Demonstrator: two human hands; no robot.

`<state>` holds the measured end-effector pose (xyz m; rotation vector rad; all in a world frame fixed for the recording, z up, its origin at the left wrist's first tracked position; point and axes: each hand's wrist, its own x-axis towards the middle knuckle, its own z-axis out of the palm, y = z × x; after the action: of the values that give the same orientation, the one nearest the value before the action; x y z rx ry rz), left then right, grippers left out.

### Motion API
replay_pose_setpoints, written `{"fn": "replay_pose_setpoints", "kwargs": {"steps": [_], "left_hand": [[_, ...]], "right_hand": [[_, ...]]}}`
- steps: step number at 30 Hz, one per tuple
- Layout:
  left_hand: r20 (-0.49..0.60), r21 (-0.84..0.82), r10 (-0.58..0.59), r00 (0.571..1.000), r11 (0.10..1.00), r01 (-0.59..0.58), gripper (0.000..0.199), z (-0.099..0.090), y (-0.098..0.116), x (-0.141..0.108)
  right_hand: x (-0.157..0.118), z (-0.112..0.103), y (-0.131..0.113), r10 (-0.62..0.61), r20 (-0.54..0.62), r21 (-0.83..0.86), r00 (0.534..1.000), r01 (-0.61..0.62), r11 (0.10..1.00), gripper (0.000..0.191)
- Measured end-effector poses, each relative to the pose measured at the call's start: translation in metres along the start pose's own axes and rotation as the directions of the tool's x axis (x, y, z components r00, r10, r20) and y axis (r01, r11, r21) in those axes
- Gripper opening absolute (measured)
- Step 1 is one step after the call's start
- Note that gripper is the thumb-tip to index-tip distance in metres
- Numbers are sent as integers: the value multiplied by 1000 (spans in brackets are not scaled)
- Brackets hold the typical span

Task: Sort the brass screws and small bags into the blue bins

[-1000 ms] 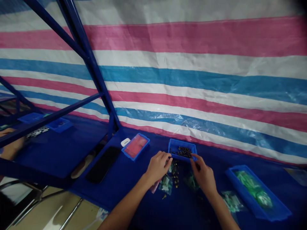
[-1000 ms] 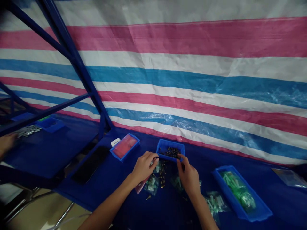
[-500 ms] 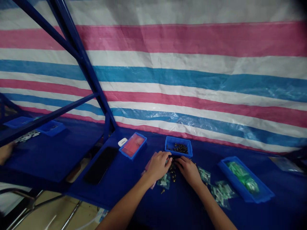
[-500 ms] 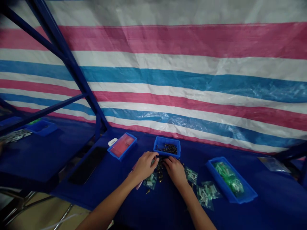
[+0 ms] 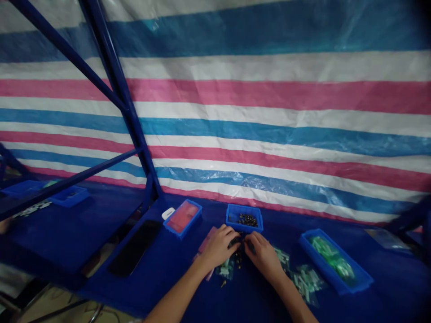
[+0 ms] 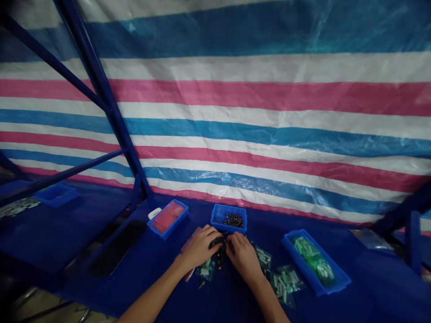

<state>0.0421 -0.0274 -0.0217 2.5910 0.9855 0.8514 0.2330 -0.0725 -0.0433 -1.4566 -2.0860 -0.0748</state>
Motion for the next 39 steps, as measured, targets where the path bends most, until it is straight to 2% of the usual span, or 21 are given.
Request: {"fn": "replay_pose_setpoints", "kwargs": {"steps": [7,12,17,23,26,29,34,37,39], "left_hand": [[-92,-62,60,994,996,-66,7,4,9,0],[-122,-169,-7,993,986,-14,8,6,10,-2],[-117,-227,-73,990,973,45,18,5,16,-2],[-116,-131,-109,987,987,94,27,7,23,-1],[-142,-110,-139,980,986,124,21,5,25,-3],[-192,-65,-154,969,987,144,20,2,23,-3],[-213,10,-184,959,982,190,22,-3,11,0],[-226,0,-208,952,977,214,28,-6,-2,2],[-232,-11,-242,942,969,247,33,-8,-10,3]], "right_hand": [[-6,-7,-7,-70,-79,50,994,74,996,12],[-7,-5,-11,-100,-140,140,985,119,983,12],[-6,-6,-14,-52,-164,232,985,90,969,10],[-8,-6,-16,6,-92,271,996,19,962,11],[-5,-1,-14,29,-120,243,992,1,970,15],[6,3,-5,102,-226,173,969,-63,983,18],[23,-2,16,176,-308,86,935,-157,984,18],[15,-3,22,136,-313,19,940,-137,990,23],[4,0,22,41,-239,-46,970,-54,998,20]]}}
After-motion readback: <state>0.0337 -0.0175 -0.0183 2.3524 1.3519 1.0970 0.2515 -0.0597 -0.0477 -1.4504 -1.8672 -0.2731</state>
